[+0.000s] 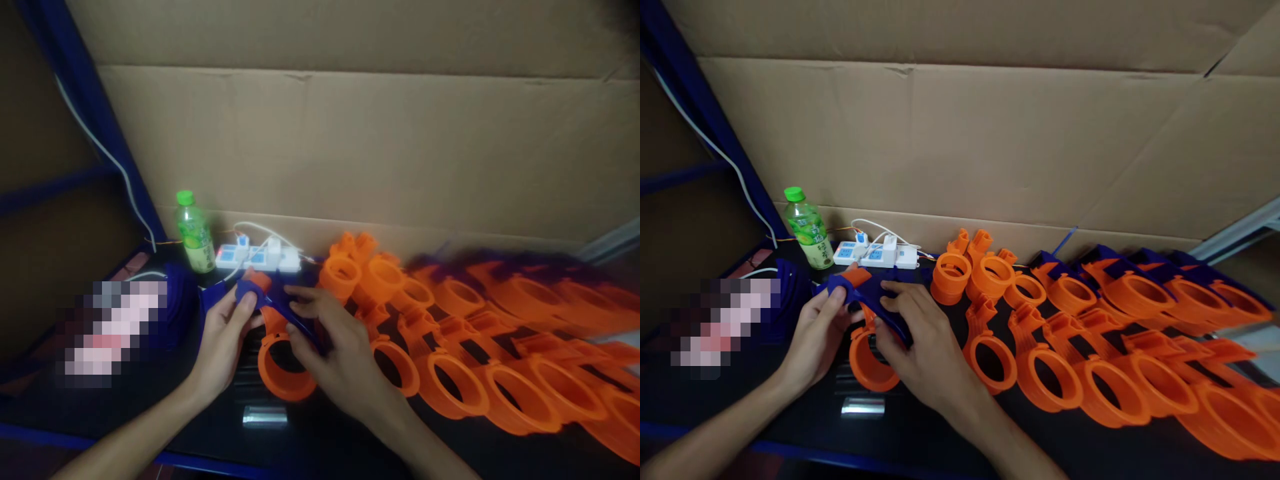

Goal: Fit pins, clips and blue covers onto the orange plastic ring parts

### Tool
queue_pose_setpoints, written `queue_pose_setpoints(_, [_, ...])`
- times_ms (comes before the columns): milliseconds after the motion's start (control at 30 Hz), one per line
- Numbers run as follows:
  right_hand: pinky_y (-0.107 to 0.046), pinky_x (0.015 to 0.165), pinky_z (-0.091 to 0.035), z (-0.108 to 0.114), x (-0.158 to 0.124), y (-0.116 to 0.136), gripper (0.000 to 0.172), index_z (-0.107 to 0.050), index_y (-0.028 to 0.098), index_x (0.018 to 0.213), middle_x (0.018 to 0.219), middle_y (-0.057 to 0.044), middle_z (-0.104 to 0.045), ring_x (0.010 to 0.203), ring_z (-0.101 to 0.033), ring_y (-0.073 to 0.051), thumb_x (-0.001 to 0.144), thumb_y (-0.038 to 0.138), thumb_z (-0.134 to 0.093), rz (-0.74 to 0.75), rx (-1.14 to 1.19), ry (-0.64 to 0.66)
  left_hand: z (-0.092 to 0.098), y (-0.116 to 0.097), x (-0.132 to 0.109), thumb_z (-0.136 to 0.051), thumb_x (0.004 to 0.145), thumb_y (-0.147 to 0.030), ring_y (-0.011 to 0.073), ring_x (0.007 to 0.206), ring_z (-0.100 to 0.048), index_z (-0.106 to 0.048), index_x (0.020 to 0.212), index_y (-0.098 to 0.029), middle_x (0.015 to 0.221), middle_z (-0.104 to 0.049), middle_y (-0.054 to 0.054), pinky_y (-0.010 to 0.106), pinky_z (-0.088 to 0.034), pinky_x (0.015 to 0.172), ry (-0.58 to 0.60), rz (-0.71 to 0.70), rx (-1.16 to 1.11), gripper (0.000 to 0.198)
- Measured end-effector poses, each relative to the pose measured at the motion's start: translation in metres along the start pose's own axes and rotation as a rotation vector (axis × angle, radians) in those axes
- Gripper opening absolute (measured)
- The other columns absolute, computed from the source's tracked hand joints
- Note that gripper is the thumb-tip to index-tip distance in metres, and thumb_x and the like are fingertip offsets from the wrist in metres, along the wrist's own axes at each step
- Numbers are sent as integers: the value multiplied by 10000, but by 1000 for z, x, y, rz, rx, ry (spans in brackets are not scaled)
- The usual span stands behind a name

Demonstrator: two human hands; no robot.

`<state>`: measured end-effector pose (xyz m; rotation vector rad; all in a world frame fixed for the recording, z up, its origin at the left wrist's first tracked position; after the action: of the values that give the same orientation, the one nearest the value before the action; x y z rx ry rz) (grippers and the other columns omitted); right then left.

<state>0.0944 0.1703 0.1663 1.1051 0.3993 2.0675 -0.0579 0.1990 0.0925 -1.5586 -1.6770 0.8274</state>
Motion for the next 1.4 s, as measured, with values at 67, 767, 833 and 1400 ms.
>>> queue_pose_setpoints(67, [-382, 963, -535, 0, 0, -3, 90, -570, 235, 982, 1263, -70, -626, 1150, -627, -212, 916, 211, -626, -33, 46, 9, 4, 2, 0, -757, 823, -397, 250, 1058, -685, -747, 1022, -214, 1059, -752, 42, 357, -578, 892, -22, -2, 21, 270])
queue_pose_setpoints(767, [-254, 760, -524, -14, -2, -35, 199, -739, 256, 929, 836, 14, -662, 777, -615, -115, 769, 355, -804, -539, 810, -31, -11, -14, -15, -851, 636, -81, 314, 1251, -579, -509, 1455, -335, 1386, -623, 60, 343, -470, 1030, 340, -23, 175, 923])
queue_pose_setpoints(833, [-264, 793, -534, -15, -2, -36, 184, -742, 252, 897, 876, 7, -692, 823, -642, -126, 753, 336, -818, -549, 862, -31, -12, -15, -15, -849, 640, -78, 301, 1269, -565, -507, 1455, -344, 1399, -612, 49, 319, -459, 1038, 364, -45, 182, 923])
queue_pose_setpoints(1400, [-504, 997, -480, -15, -31, 24, 787, -364, 128, 1523, 1299, -173, -536, 1182, -503, -323, 853, 356, -709, 48, -642, -2, 7, -4, 3, -807, 766, -211, 232, 1158, -635, -566, 1334, -328, 1298, -646, 50, 355, -539, 955, -16, -73, 32, 628])
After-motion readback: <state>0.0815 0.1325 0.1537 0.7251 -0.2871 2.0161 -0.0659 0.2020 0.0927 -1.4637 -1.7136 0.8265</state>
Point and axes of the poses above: each hand's wrist, its own x-axis towards the middle knuckle, its own z-axis out of the back of the hand, y = z × x, the point moved 8 cm from there along x, towards the middle knuckle
